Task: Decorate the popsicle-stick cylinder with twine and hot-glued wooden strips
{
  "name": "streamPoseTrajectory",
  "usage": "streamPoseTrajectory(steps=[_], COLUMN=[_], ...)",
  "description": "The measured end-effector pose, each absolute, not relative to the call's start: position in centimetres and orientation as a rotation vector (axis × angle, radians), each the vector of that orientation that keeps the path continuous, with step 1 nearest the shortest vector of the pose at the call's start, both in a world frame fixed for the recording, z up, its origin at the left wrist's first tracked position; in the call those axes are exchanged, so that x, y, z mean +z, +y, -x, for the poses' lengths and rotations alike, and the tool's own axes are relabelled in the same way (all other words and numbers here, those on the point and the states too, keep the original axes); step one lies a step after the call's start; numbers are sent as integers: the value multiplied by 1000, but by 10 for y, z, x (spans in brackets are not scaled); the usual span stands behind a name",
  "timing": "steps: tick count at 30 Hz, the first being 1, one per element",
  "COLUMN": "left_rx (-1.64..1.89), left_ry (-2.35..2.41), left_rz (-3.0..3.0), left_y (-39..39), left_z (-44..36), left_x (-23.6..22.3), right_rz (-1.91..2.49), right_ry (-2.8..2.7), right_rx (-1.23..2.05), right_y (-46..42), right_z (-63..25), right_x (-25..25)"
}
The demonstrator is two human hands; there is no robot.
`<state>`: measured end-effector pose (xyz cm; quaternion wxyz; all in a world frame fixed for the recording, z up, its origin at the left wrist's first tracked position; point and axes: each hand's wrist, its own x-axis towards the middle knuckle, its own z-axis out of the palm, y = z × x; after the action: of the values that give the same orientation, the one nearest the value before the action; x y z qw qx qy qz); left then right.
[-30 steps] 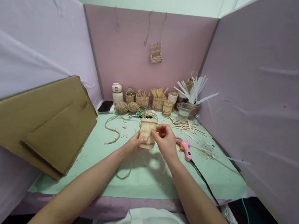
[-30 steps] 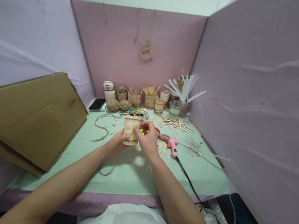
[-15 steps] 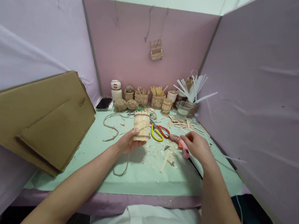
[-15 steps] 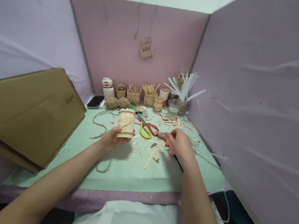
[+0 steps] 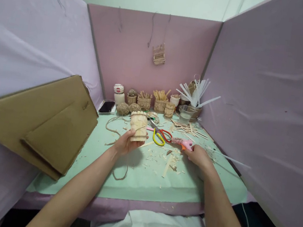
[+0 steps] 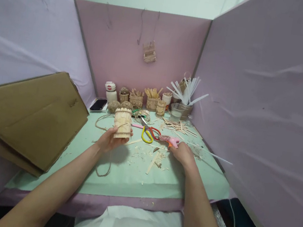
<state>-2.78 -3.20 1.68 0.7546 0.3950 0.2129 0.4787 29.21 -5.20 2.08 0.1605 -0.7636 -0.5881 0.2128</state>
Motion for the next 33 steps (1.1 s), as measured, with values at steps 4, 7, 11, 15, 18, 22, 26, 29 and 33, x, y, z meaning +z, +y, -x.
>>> streamPoseTrajectory(steps=[4,7,11,15,18,22,26,29,33], left_rx=[1077,1091,1094,1093,1073,1053,1035,1014,994], left_ry=[459,465,477,467,451,435,433,434,419], left_rz=[-858,-853,-857,-858,-862,-856,-842,-840,-883], left_y=[-30,-29,-29,-29,-28,-28,-28,-29,-31], left_z=[31,31,30,31,32,30,29,28,27], left_x=[19,19,18,17,16,15,12,12,15], right_rz=[2010,1885,1651,1349,1232,1067,1016,1052,1059], right_ry=[-1494,-1426,-1388,-1278,-1194,-1167,-1240,-1314,-1415], right_rx=[613,505,510,839,1084,1182,1139,1074,914], right_y=[-49,-51,-60,-70,-76,-86,-102,-113,-119], right_z=[-288,-276,-254,-235,-225,-217,-211,-205,-197], right_x=[20,24,32,37,37,39,49,55,52])
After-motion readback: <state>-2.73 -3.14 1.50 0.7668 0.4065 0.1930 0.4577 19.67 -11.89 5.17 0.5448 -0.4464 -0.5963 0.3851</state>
